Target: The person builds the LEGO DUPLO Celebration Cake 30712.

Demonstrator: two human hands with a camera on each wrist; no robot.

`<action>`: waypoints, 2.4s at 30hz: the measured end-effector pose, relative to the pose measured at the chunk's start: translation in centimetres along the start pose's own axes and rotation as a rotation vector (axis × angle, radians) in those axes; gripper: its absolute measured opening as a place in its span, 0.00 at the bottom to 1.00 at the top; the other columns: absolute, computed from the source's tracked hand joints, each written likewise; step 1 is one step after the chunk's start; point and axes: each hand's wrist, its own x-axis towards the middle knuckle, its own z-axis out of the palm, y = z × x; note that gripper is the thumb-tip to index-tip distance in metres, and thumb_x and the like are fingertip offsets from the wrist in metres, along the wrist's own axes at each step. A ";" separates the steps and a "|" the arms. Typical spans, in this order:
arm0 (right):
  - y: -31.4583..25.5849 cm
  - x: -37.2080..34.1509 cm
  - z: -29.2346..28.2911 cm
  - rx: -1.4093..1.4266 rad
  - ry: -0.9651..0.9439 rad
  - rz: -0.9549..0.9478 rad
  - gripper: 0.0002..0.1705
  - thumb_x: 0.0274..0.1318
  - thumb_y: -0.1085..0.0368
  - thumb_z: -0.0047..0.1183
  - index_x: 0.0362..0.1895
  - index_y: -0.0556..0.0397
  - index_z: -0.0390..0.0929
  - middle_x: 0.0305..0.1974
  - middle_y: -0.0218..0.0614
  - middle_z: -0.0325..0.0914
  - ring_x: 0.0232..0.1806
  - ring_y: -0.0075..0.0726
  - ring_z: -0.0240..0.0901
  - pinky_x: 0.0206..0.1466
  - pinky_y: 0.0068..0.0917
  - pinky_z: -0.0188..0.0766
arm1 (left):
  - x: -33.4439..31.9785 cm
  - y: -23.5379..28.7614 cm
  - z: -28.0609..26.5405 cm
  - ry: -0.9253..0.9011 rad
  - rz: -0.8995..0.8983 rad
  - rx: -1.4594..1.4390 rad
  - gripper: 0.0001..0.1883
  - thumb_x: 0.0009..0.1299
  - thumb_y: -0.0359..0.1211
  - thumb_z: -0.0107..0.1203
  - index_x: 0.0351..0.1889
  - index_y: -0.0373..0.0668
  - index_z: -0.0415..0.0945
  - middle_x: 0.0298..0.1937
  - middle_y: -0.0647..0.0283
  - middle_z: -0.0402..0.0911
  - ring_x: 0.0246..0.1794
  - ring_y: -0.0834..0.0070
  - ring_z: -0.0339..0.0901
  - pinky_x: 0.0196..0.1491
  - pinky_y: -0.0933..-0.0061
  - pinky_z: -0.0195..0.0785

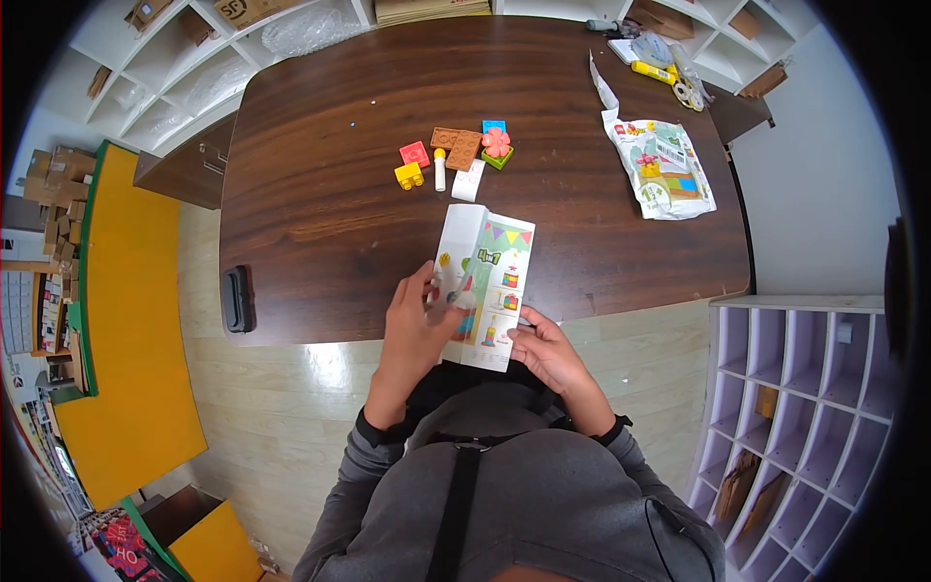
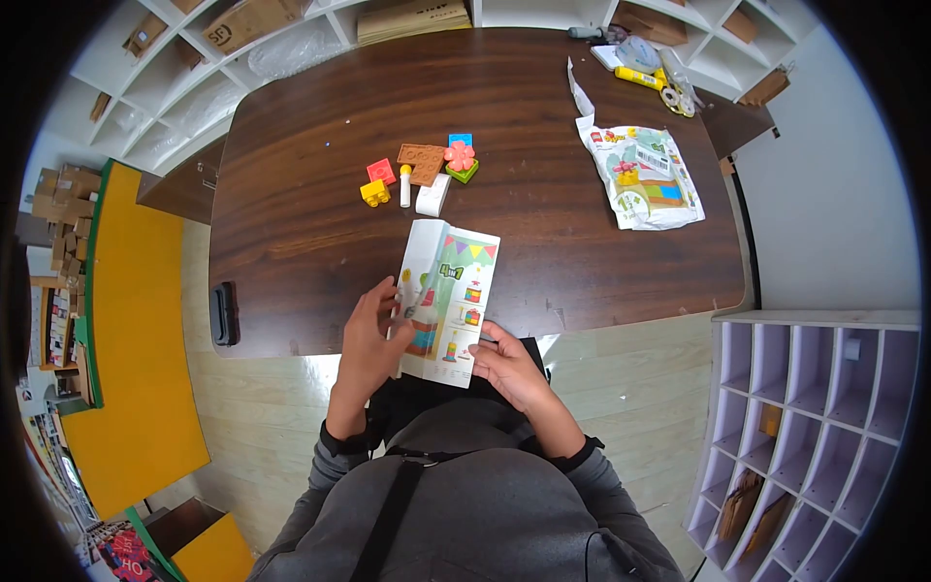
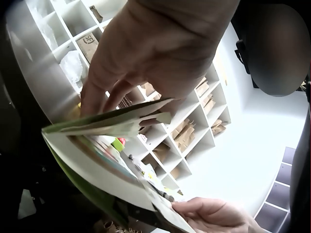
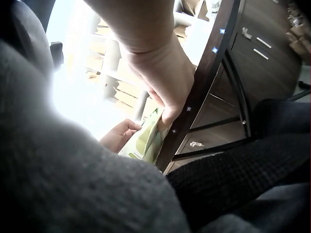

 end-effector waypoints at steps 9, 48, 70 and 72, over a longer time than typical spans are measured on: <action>-0.5 -0.1 0.6 0.035 0.032 0.003 0.20 0.63 0.72 0.44 0.58 0.59 0.62 0.50 0.41 0.73 0.52 0.31 0.72 0.58 0.29 0.70 | 0.2 -2.8 -3.3 0.064 -0.213 -0.255 0.20 0.66 0.28 0.46 0.57 0.35 0.70 0.46 0.50 0.79 0.44 0.74 0.77 0.48 0.76 0.67; -24.1 23.4 3.7 -0.555 0.228 -0.625 0.20 0.52 0.73 0.48 0.52 0.60 0.68 0.32 0.32 0.77 0.33 0.22 0.72 0.35 0.21 0.69 | 29.5 -1.6 -6.0 0.026 0.024 -0.784 0.22 0.69 0.22 0.46 0.61 0.30 0.59 0.49 0.52 0.78 0.46 0.72 0.77 0.48 0.74 0.72; -16.1 21.8 4.6 -1.662 0.135 -0.999 0.17 0.58 0.56 0.50 0.49 0.47 0.78 0.46 0.46 0.74 0.53 0.54 0.67 0.55 0.44 0.64 | 26.3 -3.5 -1.7 0.144 0.043 0.326 0.30 0.62 0.40 0.56 0.62 0.43 0.63 0.57 0.42 0.63 0.60 0.45 0.56 0.62 0.51 0.55; -14.8 21.6 4.7 -1.810 0.202 -1.005 0.18 0.59 0.54 0.49 0.50 0.44 0.77 0.48 0.43 0.74 0.55 0.52 0.66 0.55 0.47 0.63 | 24.4 -3.4 -0.8 0.154 0.196 0.357 0.29 0.66 0.43 0.51 0.64 0.46 0.62 0.64 0.42 0.57 0.65 0.45 0.53 0.63 0.47 0.54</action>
